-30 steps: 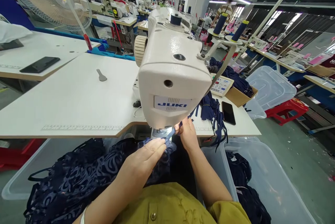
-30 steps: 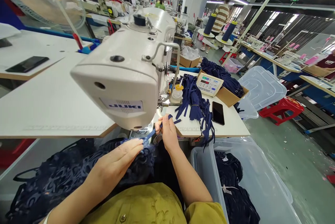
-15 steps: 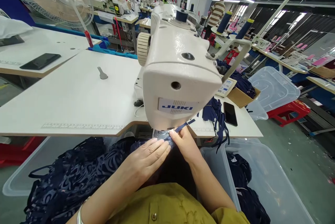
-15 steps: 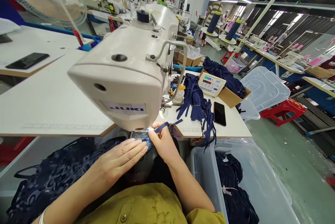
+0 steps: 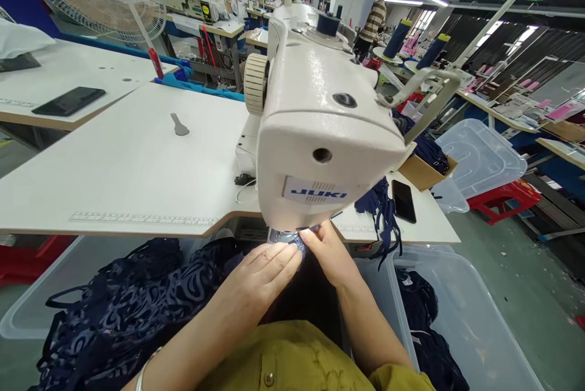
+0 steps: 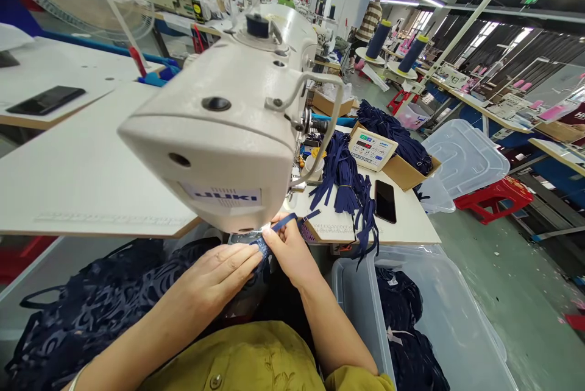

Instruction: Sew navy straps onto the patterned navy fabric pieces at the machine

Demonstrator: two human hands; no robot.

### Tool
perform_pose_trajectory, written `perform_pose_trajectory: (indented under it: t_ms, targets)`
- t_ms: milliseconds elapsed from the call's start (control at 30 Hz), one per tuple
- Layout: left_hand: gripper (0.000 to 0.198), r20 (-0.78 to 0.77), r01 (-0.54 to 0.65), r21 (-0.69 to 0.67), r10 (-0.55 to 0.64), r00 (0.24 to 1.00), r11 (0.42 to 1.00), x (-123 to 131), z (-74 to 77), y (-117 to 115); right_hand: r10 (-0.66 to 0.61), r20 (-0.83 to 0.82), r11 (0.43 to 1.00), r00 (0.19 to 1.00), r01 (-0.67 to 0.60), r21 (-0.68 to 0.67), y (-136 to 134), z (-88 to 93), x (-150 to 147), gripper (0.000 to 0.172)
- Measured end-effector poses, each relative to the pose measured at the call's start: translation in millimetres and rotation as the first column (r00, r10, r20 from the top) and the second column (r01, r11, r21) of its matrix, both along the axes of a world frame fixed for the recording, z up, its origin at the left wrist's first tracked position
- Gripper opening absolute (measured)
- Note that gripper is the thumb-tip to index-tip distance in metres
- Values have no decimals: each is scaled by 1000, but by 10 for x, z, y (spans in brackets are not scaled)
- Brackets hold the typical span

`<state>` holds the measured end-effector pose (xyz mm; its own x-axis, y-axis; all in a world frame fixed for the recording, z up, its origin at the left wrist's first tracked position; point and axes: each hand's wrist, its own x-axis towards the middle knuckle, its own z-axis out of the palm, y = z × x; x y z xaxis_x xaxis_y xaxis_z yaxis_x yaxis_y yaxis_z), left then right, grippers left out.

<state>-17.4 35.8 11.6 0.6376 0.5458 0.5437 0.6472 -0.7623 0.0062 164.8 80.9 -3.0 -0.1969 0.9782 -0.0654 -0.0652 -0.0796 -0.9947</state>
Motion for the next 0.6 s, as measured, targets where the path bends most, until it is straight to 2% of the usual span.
perform_pose_trajectory:
  t_ms: [67,267,467,600]
  targets:
    - [36,12,-22,-31,22,1000,999,30,-6,-9,-12,-18,1000,1000,12,-4,-22,-4,3,17]
    - [41,0,-60,-5,60,998,998,58,-49,-63,-152,184,986,971,137,91,11,-84,-39,12]
    - [38,-33,-78,44,79,996,996,71,-38,-100,-111,302,991,947,82,107,75,-25,-22,13]
    - [39,-8,-107,46,108,994,993,115,-77,-116,-83,315,993,946,53,104,68,11,-3,12]
